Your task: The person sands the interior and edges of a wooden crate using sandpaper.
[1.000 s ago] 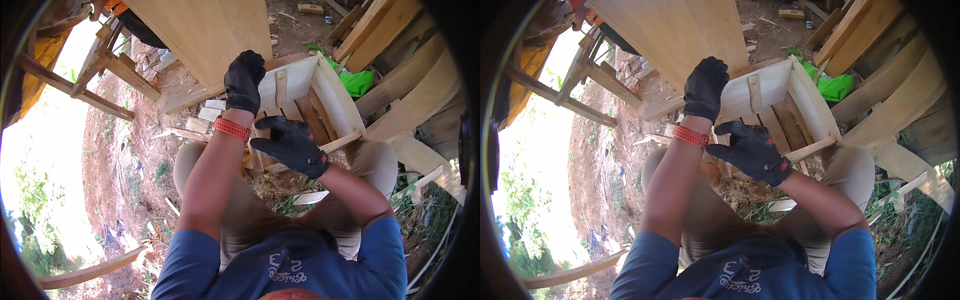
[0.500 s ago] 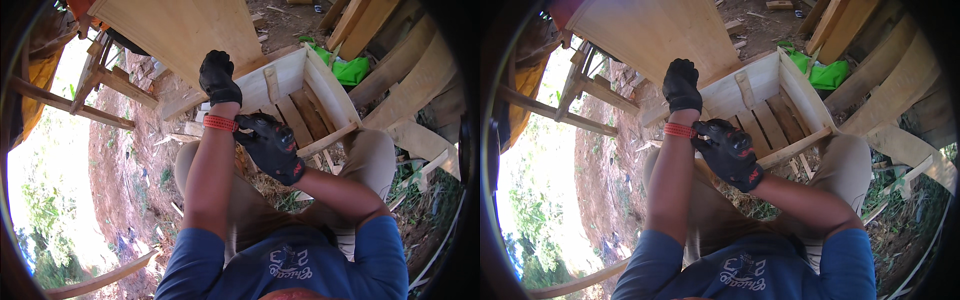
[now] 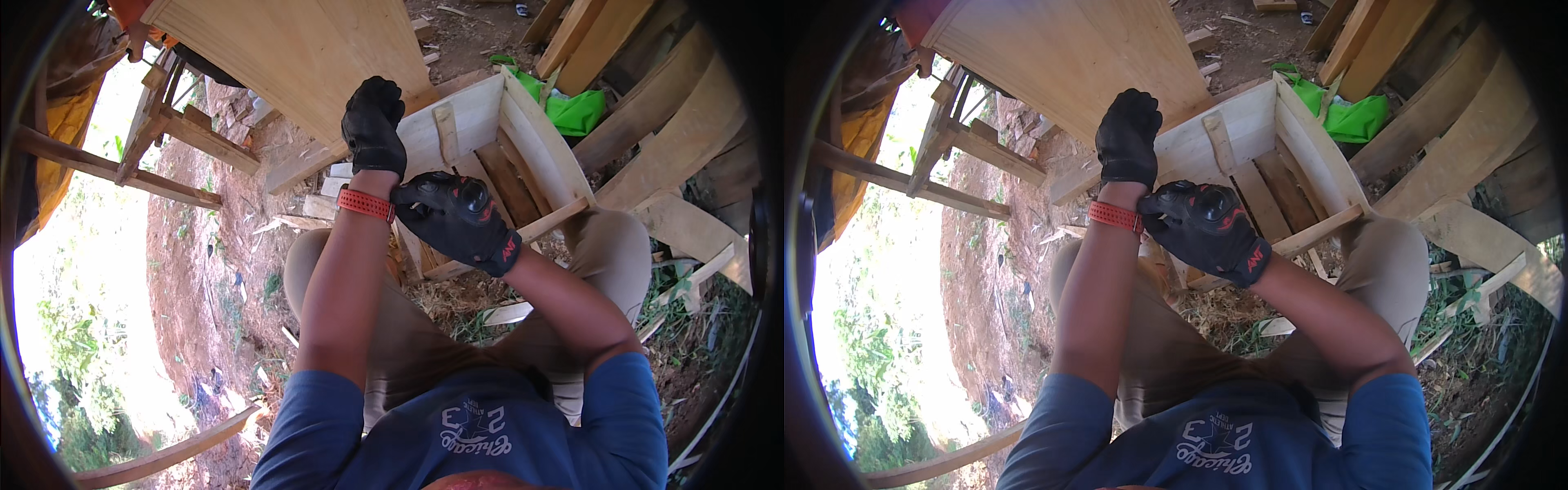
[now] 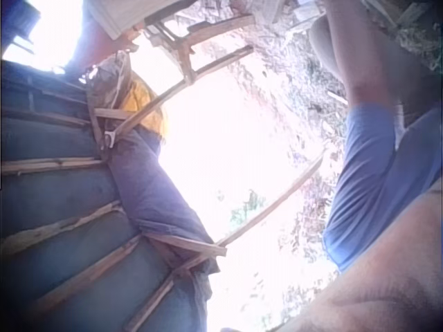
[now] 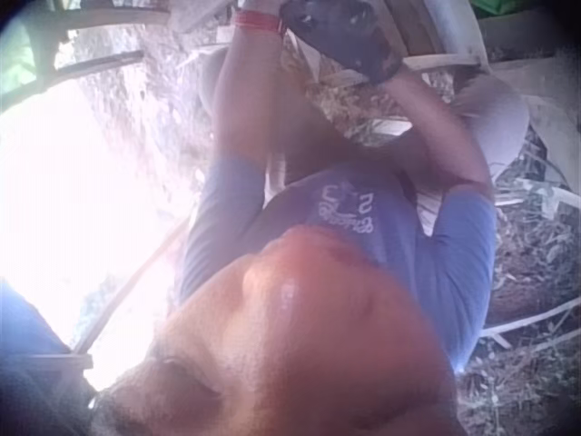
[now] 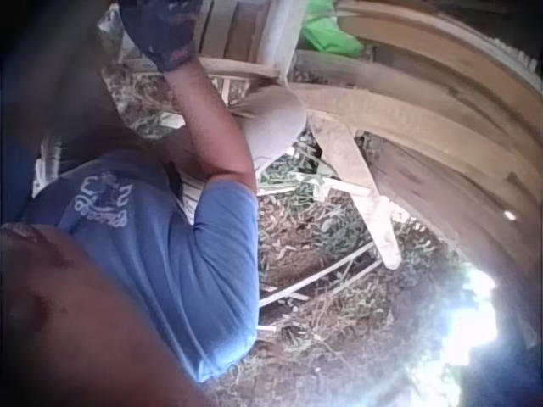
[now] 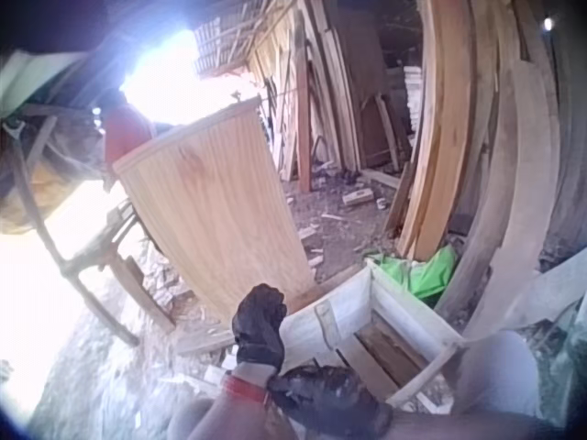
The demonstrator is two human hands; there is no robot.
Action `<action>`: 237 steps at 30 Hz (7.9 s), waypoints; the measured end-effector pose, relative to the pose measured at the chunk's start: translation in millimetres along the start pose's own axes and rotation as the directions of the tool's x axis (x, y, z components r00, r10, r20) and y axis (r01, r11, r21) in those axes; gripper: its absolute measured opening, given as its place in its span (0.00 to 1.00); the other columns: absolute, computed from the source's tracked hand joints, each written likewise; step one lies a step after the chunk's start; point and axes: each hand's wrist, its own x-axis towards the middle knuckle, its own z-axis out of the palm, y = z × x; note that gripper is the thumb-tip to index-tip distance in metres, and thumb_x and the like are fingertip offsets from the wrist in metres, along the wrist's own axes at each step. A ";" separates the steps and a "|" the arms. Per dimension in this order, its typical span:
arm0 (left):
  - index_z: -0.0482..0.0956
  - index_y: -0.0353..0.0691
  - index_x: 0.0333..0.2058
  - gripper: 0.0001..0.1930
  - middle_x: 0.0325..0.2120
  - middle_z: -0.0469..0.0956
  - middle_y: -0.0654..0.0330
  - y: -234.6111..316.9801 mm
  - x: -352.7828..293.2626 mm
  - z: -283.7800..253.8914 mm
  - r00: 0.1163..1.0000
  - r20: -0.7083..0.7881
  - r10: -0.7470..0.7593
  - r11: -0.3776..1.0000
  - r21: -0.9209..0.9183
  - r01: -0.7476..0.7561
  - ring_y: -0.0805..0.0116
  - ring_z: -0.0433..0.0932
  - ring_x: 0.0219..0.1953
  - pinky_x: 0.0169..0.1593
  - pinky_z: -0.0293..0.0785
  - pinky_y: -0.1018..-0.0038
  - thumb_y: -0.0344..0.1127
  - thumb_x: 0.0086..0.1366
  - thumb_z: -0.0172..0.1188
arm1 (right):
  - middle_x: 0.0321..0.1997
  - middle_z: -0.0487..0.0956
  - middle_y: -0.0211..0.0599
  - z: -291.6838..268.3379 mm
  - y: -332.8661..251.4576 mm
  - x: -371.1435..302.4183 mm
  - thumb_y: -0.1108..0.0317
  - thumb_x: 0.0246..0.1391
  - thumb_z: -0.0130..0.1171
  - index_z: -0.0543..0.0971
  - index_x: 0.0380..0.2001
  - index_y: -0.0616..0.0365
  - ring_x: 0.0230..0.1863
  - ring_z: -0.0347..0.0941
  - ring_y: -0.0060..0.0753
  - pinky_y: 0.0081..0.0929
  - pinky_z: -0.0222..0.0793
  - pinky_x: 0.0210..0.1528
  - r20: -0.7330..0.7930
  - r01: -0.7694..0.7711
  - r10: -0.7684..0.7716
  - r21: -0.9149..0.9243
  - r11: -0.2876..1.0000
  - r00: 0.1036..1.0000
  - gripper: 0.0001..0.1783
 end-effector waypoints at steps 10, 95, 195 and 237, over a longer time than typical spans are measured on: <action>0.83 0.44 0.42 0.10 0.36 0.84 0.60 11.6 -2.6 4.8 0.995 -0.102 0.020 0.999 -0.029 -0.023 0.66 0.82 0.39 0.45 0.78 0.68 0.40 0.66 0.62 | 0.41 0.85 0.39 11.3 -19.8 -12.9 0.66 0.54 0.73 0.81 0.51 0.53 0.35 0.85 0.34 0.31 0.79 0.39 -0.011 -0.115 0.120 0.202 0.973 0.993 0.21; 0.84 0.39 0.42 0.12 0.34 0.85 0.59 -4.2 -25.8 25.5 0.989 -0.111 0.100 0.953 0.295 -0.063 0.67 0.82 0.37 0.42 0.78 0.70 0.41 0.66 0.60 | 0.15 0.73 0.35 4.0 -14.2 -7.3 0.59 0.52 0.65 0.76 0.23 0.52 0.17 0.72 0.43 0.41 0.67 0.25 -0.017 0.166 -0.189 -0.410 0.897 0.982 0.12; 0.87 0.41 0.39 0.11 0.39 0.86 0.62 9.6 -29.4 28.3 0.830 0.467 0.306 0.197 0.822 -0.535 0.68 0.85 0.40 0.47 0.79 0.71 0.35 0.68 0.55 | 0.25 0.76 0.43 -21.3 -35.6 -9.8 0.59 0.55 0.65 0.73 0.34 0.55 0.24 0.77 0.51 0.45 0.72 0.27 0.045 0.063 -0.050 -0.346 0.936 0.998 0.14; 0.73 0.46 0.29 0.05 0.31 0.73 0.62 11.7 -17.8 12.2 0.213 0.977 0.013 -0.552 0.184 -0.813 0.65 0.77 0.41 0.45 0.75 0.70 0.34 0.54 0.61 | 0.33 0.84 0.33 -6.2 -8.3 -12.9 0.66 0.50 0.68 0.84 0.36 0.57 0.28 0.80 0.25 0.25 0.73 0.30 0.558 -0.655 0.347 0.677 0.334 0.754 0.10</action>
